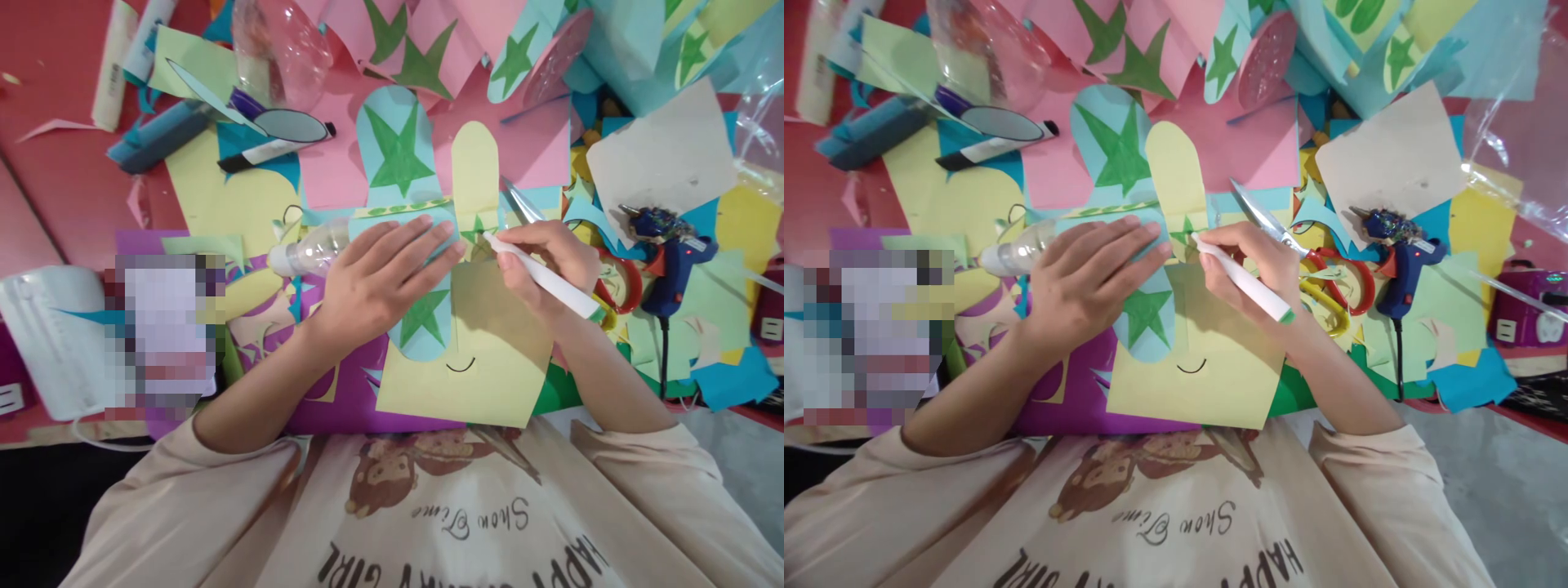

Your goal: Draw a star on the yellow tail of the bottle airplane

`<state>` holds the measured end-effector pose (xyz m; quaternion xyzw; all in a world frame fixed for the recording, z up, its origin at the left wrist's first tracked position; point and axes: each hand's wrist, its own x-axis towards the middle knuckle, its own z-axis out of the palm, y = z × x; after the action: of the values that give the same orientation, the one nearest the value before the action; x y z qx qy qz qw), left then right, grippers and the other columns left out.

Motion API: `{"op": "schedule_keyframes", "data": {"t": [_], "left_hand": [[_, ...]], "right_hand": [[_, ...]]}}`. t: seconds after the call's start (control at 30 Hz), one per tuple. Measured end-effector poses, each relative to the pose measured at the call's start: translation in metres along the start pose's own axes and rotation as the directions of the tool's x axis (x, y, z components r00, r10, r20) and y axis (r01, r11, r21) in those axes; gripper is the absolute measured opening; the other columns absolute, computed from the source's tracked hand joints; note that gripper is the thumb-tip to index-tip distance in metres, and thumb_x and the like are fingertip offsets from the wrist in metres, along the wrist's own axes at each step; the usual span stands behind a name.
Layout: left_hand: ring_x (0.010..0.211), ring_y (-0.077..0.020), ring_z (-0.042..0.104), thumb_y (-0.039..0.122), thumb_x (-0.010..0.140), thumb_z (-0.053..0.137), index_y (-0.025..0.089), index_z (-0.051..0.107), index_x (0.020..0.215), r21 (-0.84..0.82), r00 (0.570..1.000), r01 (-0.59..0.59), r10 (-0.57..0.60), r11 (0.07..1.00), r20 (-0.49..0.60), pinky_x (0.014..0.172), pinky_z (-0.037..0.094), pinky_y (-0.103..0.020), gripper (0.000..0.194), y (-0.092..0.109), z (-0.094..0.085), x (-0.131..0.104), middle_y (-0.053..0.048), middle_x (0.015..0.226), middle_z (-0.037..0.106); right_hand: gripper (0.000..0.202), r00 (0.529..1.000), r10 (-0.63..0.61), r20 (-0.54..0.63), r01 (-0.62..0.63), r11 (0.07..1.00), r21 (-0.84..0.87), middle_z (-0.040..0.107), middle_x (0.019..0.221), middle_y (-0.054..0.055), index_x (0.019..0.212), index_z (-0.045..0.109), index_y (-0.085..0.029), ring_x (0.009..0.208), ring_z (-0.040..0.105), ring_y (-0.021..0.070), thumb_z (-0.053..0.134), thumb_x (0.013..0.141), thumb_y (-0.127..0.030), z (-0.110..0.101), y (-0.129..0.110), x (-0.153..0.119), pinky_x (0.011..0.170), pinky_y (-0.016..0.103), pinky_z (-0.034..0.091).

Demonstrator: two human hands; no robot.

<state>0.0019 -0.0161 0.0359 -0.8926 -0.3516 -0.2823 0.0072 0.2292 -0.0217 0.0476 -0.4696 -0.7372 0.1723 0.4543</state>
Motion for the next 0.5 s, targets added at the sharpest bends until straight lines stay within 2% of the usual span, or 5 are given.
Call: {"op": "schedule_keyframes", "data": {"t": [0.07, 0.2, 0.27, 0.4, 0.5], "left_hand": [[0.121, -0.0181, 0.061, 0.016, 0.095, 0.045, 0.035, 0.053, 0.130, 0.012, 1.000, -0.006, 0.006, 1.000, 0.029, 0.099, 0.048, -0.034, 0.041, 0.0013, 0.0009, -0.0002, 0.002, 0.130, 0.065], [0.116, -0.0216, 0.063, 0.019, 0.087, 0.052, 0.024, 0.056, 0.129, 0.197, 0.993, -0.118, 0.121, 0.973, -0.004, 0.097, 0.047, -0.034, 0.042, 0.0034, 0.0001, 0.0025, -0.004, 0.124, 0.068], [0.113, -0.0225, 0.064, 0.021, 0.085, 0.055, 0.020, 0.059, 0.127, 0.195, 0.990, -0.131, 0.138, 0.972, -0.022, 0.096, 0.046, -0.034, 0.041, 0.0041, 0.0002, 0.0035, -0.006, 0.121, 0.070], [0.115, -0.0211, 0.063, 0.023, 0.088, 0.054, 0.025, 0.057, 0.130, 0.134, 0.993, -0.098, 0.106, 0.986, -0.050, 0.097, 0.045, -0.034, 0.041, 0.0044, 0.0027, 0.0031, -0.005, 0.123, 0.069], [0.114, -0.0206, 0.064, 0.024, 0.090, 0.053, 0.027, 0.057, 0.129, 0.155, 0.994, -0.092, 0.101, 0.984, -0.051, 0.095, 0.048, -0.034, 0.039, 0.0042, 0.0032, 0.0028, -0.004, 0.123, 0.069]], "right_hand": [[0.007, 1.000, -0.007, 0.004, 0.007, 1.000, -0.012, 0.073, 0.076, -0.002, 0.090, 0.068, -0.024, 0.055, 0.062, 0.0093, 0.065, 0.085, -0.027, -0.0005, -0.0003, -0.0006, 0.052, 0.023, 0.053], [0.008, 0.999, -0.035, 0.035, 0.036, 0.999, -0.013, 0.073, 0.077, -0.002, 0.091, 0.068, -0.023, 0.057, 0.061, 0.0096, 0.063, 0.085, -0.025, -0.0018, -0.0024, -0.0006, 0.052, 0.024, 0.051], [0.007, 0.998, -0.038, 0.059, 0.038, 0.999, 0.002, 0.071, 0.076, -0.002, 0.090, 0.067, -0.023, 0.058, 0.061, 0.0097, 0.062, 0.084, -0.022, -0.0023, -0.0031, -0.0002, 0.053, 0.024, 0.051], [0.006, 0.997, -0.052, 0.056, 0.050, 0.998, 0.035, 0.068, 0.071, -0.004, 0.086, 0.065, -0.023, 0.058, 0.061, 0.0094, 0.061, 0.083, -0.019, -0.0014, -0.0022, 0.0000, 0.052, 0.023, 0.050], [0.006, 0.997, -0.072, 0.023, 0.072, 0.997, 0.017, 0.069, 0.073, -0.003, 0.087, 0.064, -0.023, 0.059, 0.062, 0.0099, 0.061, 0.083, -0.019, 0.0002, -0.0016, -0.0002, 0.053, 0.023, 0.051]]}}
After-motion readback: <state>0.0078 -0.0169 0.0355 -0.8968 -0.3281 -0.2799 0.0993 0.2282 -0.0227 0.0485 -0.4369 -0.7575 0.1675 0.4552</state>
